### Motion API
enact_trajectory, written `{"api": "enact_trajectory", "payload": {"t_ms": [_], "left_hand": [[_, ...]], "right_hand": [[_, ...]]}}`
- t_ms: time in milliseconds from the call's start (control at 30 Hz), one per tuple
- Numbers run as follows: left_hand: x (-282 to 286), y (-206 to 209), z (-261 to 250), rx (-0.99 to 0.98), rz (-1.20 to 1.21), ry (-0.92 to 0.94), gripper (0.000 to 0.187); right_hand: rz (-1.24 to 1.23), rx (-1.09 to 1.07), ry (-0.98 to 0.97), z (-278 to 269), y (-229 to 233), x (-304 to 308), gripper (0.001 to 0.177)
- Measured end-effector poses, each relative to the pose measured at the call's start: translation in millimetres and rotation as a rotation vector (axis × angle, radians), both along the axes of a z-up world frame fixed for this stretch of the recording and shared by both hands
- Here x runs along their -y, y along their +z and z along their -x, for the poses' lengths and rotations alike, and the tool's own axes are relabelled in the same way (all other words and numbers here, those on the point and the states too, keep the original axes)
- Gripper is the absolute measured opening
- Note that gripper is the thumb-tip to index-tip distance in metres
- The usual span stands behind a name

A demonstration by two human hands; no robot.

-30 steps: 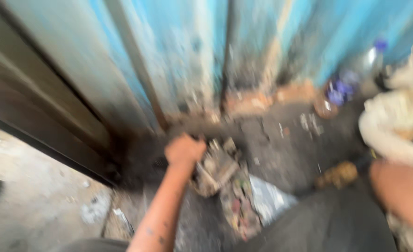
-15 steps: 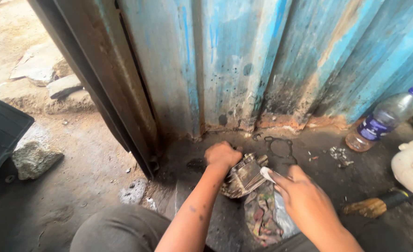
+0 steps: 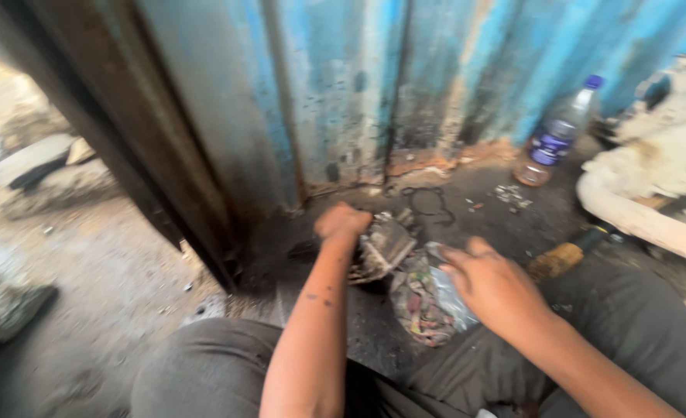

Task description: The person sits on the floor and scrubs a metal engine cylinder head with a white brush and a rag. They rotate the part to clean different sides and crevices, focusing on the cooling fins and the top surface.

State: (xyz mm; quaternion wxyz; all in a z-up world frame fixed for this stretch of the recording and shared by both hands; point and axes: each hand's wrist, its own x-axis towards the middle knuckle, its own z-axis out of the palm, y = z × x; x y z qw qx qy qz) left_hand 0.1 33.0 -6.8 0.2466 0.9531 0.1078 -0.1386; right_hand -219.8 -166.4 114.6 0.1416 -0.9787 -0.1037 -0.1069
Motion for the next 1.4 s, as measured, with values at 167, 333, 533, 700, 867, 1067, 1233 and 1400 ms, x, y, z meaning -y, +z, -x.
{"api": "enact_trajectory", "payload": {"t_ms": [167,333,533,700,867,1067,1233,1400], "left_hand": [[-4.5,-8.3,-11.4,-0.016,0.020,0.003,0.060],[-2.7,5.7,-1.6,-0.005,0.022,0.013,0.059],[1.7,24.4,7.5,-0.039,-0.023,0.020,0.071],[-1.9,21.6,-2.2,-0.054,-0.022,0.035,0.068],[-1.3,13.7,-6.2,-0.022,0.002,0.056,0.063],[2.8,13.6,-11.6,-0.015,-0.022,0.021,0.067],[2.2,17.2,-13.5,-0.008,-0.030,0.028,0.067],[4.0,7.7,-10.2,-0.004,-0.022,0.000,0.066]], "right_hand": [[-0.136,0.077,0.051,-13.6,-13.6,-19.3,0.027],[-0.260,0.013,0.029,-21.0,-24.6,-35.5,0.023],[-0.209,-0.022,0.060,-35.0,-38.0,-40.1,0.023],[-0.269,-0.039,0.069,-55.4,-48.4,-42.4,0.024],[-0.206,-0.032,0.134,-70.1,-46.8,-34.1,0.023],[-0.185,-0.015,0.098,-81.2,-51.1,-41.6,0.028],[-0.218,-0.110,0.106,-70.8,-50.1,-28.9,0.020],[-0.209,-0.073,0.106,-82.5,-51.9,-27.2,0.025]]}}
